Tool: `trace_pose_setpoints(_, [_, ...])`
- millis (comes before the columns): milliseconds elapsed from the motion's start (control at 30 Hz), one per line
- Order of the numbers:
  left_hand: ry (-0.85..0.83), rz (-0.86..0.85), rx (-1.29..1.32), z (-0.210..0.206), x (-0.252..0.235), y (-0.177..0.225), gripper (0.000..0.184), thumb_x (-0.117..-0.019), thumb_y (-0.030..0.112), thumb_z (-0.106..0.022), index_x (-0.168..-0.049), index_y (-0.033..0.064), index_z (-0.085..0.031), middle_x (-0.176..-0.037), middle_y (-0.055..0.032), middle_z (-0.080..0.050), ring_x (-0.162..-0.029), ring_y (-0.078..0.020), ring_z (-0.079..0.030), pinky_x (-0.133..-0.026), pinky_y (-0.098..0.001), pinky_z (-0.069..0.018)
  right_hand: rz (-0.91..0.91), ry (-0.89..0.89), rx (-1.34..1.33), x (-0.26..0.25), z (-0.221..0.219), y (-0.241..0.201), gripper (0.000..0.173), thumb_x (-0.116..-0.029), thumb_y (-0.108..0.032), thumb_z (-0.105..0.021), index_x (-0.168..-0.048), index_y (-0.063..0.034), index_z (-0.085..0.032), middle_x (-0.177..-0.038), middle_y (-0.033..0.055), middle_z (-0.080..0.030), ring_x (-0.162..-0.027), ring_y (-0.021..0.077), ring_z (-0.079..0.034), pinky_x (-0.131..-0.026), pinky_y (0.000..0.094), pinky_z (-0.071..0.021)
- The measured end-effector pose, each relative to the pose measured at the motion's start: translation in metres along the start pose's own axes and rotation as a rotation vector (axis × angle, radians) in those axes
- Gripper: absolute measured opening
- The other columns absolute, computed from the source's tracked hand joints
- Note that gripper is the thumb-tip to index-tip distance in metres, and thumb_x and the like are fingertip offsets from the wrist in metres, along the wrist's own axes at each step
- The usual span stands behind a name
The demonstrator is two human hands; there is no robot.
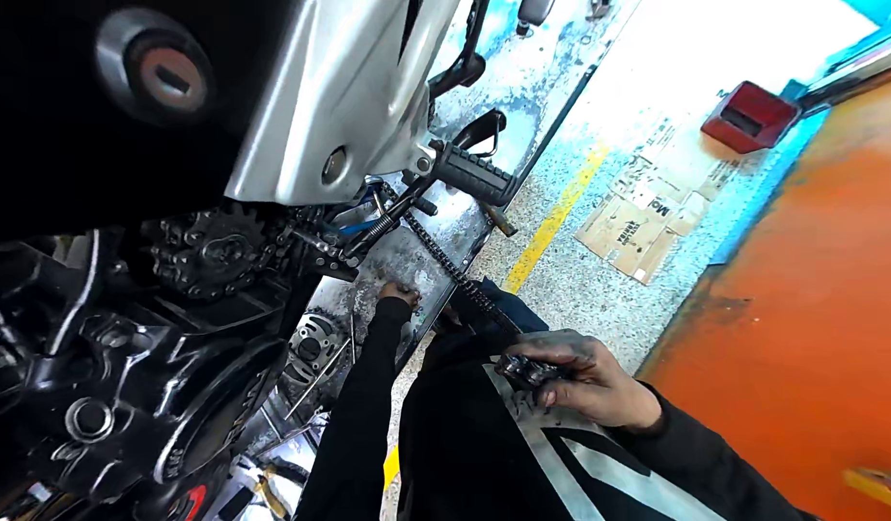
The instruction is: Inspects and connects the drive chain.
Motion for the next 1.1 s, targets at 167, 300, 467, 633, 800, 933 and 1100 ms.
trace_pose_setpoints(167, [0.074,0.031,0.082,0.014,0.028,0.005,0.038,-0.1013,0.023,-0.067,-0.128,-0.0038,-0.060,-0.110,-0.0237,-0.070,-0.083,-0.0293,-0.074,-0.078,-0.0453,-0.0624,-0.013,0.001,-0.005,-0.005,0.001,0.001,0.036,-0.0988,-0.038,-0.067,-0.124,-0.0123,-0.071,-0.108,-0.0064,-0.072,-0.098,-0.0007,-0.067,-0.086,0.0192,-0.0578])
trace_pose_setpoints(300, [0.127,-0.105,0.145,0.042,0.081,0.021,0.034,-0.1023,0.019,-0.065,-0.130,-0.0007,-0.060,-0.108,-0.0215,-0.071,-0.080,-0.0274,-0.072,-0.074,-0.0445,-0.0606,-0.016,-0.014,-0.006,-0.010,0.001,0.001,0.036,-0.0995,-0.038,-0.066,-0.123,-0.0116,-0.070,-0.107,-0.0067,-0.072,-0.097,-0.0013,-0.067,-0.085,0.0188,-0.0580])
trace_pose_setpoints(467, [-0.187,-0.996,0.164,0.078,0.223,0.071,0.034,-0.0945,0.030,-0.071,-0.117,0.0042,-0.070,-0.109,-0.0042,-0.071,-0.093,-0.0106,-0.068,-0.080,-0.0297,-0.0596,0.015,-0.100,0.042,-0.015,-0.008,-0.002,0.034,-0.1006,-0.035,-0.066,-0.119,-0.0067,-0.070,-0.102,-0.0027,-0.070,-0.096,-0.0010,-0.064,-0.085,0.0179,-0.0556])
trace_pose_setpoints(633, [-0.602,-1.219,0.020,0.082,0.286,0.112,0.030,-0.0984,0.027,-0.068,-0.111,-0.0007,-0.069,-0.106,-0.0055,-0.068,-0.094,-0.0103,-0.066,-0.082,-0.0272,-0.0598,0.000,-0.209,0.089,-0.012,-0.029,0.003,0.034,-0.0987,-0.035,-0.068,-0.115,-0.0058,-0.072,-0.097,-0.0012,-0.070,-0.093,0.0021,-0.065,-0.080,0.0197,-0.0568])
trace_pose_setpoints(800, [-0.828,-1.157,-0.274,0.079,0.280,0.124,0.024,-0.0979,0.025,-0.066,-0.106,0.0024,-0.068,-0.094,-0.0008,-0.067,-0.085,-0.0058,-0.064,-0.075,-0.0233,-0.0580,0.009,-0.278,0.096,-0.007,-0.035,0.003,0.035,-0.0995,-0.032,-0.068,-0.118,-0.0026,-0.072,-0.106,0.0028,-0.072,-0.100,0.0044,-0.067,-0.087,0.0221,-0.0577])
trace_pose_setpoints(933, [-0.826,-1.122,-0.428,0.074,0.283,0.133,0.022,-0.0894,0.025,-0.071,-0.103,0.0078,-0.067,-0.087,0.0027,-0.065,-0.077,-0.0034,-0.062,-0.067,-0.0216,-0.0557,-0.011,-0.275,0.125,-0.004,-0.037,0.003,0.033,-0.0990,-0.032,-0.069,-0.113,-0.0024,-0.073,-0.104,0.0024,-0.072,-0.098,0.0042,-0.067,-0.086,0.0221,-0.0579])
trace_pose_setpoints(1100, [-0.739,-1.118,-0.523,0.070,0.286,0.136,0.021,-0.0837,0.021,-0.073,-0.101,0.0109,-0.067,-0.085,0.0045,-0.065,-0.075,-0.0030,-0.062,-0.064,-0.0224,-0.0557,-0.068,-0.249,0.164,-0.001,-0.036,0.005,0.034,-0.0996,-0.033,-0.067,-0.115,-0.0040,-0.073,-0.104,0.0015,-0.072,-0.099,0.0042,-0.067,-0.087,0.0226,-0.0572])
Point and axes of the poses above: each hand's wrist, its own x-axis away from the middle knuckle, its own z-axis out of the back of the hand, y = z × x, the point moved 3 cm from there along -x, towards the middle knuckle
